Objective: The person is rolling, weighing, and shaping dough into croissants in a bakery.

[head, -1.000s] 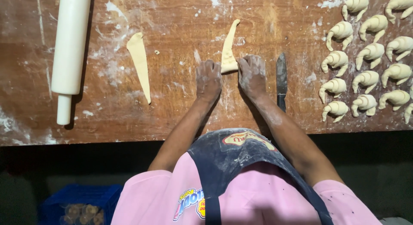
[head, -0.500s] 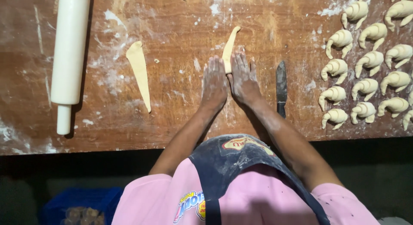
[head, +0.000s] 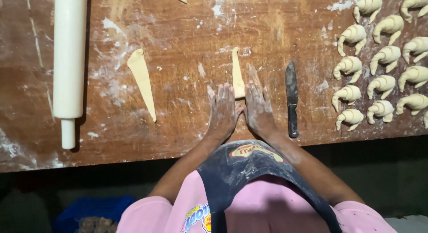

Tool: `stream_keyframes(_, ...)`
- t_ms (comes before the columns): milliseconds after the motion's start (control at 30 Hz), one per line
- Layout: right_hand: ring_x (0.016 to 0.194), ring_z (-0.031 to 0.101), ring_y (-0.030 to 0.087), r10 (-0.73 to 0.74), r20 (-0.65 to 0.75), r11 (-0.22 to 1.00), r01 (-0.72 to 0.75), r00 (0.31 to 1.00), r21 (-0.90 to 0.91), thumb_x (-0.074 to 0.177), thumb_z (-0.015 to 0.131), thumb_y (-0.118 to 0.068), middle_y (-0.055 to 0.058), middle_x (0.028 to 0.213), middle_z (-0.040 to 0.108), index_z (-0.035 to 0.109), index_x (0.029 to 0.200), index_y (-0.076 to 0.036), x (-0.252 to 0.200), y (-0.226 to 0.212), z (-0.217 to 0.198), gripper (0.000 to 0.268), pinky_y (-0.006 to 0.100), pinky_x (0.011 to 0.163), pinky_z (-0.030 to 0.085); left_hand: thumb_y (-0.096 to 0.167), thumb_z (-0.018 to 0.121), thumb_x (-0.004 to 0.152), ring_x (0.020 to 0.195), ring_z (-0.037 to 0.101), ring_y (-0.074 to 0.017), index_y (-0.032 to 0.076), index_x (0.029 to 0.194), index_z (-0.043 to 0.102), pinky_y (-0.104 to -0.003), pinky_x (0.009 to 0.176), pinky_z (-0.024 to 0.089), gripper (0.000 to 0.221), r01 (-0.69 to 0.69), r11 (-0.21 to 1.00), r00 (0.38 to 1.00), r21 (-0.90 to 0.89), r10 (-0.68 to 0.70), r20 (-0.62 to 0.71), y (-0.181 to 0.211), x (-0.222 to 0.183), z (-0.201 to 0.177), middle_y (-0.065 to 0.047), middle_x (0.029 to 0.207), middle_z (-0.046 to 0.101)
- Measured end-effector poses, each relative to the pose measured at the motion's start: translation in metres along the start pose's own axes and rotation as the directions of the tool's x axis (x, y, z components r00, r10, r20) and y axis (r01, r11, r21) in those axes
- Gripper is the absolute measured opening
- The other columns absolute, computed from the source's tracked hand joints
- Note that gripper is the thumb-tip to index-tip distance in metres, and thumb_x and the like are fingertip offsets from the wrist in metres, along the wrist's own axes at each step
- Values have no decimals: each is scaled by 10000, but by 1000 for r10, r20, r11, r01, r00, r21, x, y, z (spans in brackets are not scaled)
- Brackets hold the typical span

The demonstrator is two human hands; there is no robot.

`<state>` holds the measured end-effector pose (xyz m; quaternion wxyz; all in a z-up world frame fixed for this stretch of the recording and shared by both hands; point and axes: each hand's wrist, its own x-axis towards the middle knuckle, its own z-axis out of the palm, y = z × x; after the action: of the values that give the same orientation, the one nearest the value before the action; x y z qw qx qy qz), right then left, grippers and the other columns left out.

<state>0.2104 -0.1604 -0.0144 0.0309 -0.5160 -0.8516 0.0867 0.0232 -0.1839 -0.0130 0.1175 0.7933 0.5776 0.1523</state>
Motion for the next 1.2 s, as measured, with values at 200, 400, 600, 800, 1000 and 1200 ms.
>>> stream_keyframes(200, 1589, 29, 384, 32, 155, 994, -47, 987, 100, 1076, 397, -322, 263, 1706, 74, 20, 1613, 65, 53, 10, -15, 762, 555, 1266, -59, 514, 547, 1033, 1595, 17, -388, -29, 1635, 10, -542, 1307, 0, 973, 99, 938, 995, -333, -87, 50, -16, 44, 0, -271, 1720, 21)
stream_keyframes(400, 1598, -5, 354, -85, 164, 996, 90, 983, -26, 988, 530, -478, 240, 1715, 50, 58, 1628, 50, 74, 29, -20, 954, 611, 1239, -82, 717, 618, 818, 1594, 30, -268, 114, 1666, -19, -482, 1336, 9, 1220, 371, 860, 893, -351, -227, 389, -32, 63, -4, -112, 1735, -56)
stream_keyframes(600, 1607, 66, 343, -62, -43, 966, 71, 997, 249, 1084, 510, -412, 216, 1731, 115, 174, 1633, 38, 21, 20, -11, 785, 575, 1293, -25, 691, 600, 919, 1613, -51, -288, 22, 1646, -54, -499, 1331, -17, 1185, 14, 985, 992, -171, -36, -123, -9, 9, 3, -165, 1729, -81)
stream_keyframes(800, 1617, 84, 323, -42, -33, 994, 45, 999, 100, 1064, 518, -456, 214, 1729, 127, 153, 1641, 29, 72, 23, -2, 838, 600, 1296, -3, 652, 625, 941, 1605, -58, -300, 11, 1645, -63, -508, 1324, -21, 1174, 106, 961, 994, -256, -106, 14, -22, 52, 7, -203, 1725, -75)
stream_keyframes(1000, 1558, 71, 341, -101, -109, 987, 114, 989, 116, 1007, 503, -544, 228, 1669, 105, 114, 1581, 70, 84, 32, -8, 926, 636, 1217, -30, 692, 678, 803, 1558, -29, -259, 34, 1605, -57, -539, 1286, -31, 1271, 290, 884, 957, -366, -281, 79, -33, 63, 14, -193, 1691, -47)
stream_keyframes(1200, 1625, 90, 329, -15, 16, 976, 11, 1000, 218, 1094, 487, -402, 214, 1726, 146, 93, 1642, -2, 54, 18, -4, 785, 589, 1302, -20, 633, 682, 875, 1613, -24, -263, 96, 1650, -34, -508, 1326, -1, 1184, 153, 938, 988, -312, -152, 26, -22, 34, 14, -148, 1737, -7)
